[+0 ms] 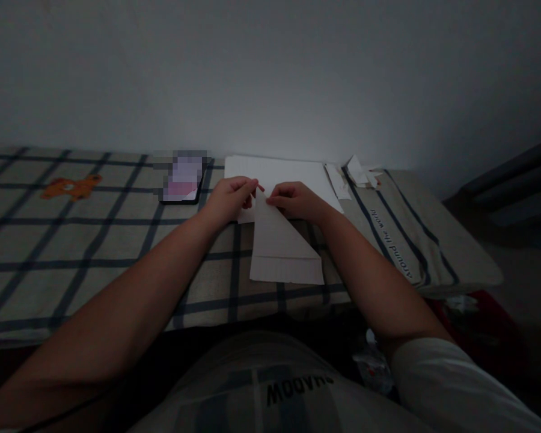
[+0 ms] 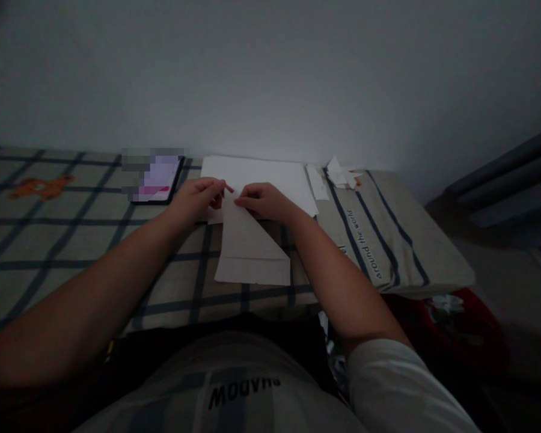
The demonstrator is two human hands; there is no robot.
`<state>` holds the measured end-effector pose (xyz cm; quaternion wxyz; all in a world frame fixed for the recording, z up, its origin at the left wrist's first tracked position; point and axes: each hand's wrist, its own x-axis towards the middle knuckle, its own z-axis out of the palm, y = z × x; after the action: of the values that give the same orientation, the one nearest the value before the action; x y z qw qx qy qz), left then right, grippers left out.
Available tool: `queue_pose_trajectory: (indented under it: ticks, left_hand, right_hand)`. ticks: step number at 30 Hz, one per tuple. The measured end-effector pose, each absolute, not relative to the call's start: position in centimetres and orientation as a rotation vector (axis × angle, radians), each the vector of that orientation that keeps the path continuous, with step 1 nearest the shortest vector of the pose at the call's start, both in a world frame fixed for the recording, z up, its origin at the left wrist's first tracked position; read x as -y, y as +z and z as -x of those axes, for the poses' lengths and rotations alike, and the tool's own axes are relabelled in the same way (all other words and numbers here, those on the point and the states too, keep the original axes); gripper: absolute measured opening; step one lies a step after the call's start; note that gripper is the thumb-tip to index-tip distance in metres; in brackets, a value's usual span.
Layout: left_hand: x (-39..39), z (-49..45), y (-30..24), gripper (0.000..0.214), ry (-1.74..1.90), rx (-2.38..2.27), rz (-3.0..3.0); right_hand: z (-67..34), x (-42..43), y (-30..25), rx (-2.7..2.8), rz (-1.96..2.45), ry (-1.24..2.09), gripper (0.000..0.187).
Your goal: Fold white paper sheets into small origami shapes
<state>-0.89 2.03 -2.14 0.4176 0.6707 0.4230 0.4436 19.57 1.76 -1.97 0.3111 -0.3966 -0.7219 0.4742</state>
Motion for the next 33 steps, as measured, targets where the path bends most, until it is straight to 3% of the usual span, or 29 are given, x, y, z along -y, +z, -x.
queue_pose_trajectory:
  ticks: [33]
  left_hand:
    - [-2.04, 1.14, -2.34, 0.025, 1.016, -1.120, -1.797]
  right_hand:
    - [-19.46, -1.74, -2.10, 1.840, 1.054, 1.347, 0.024]
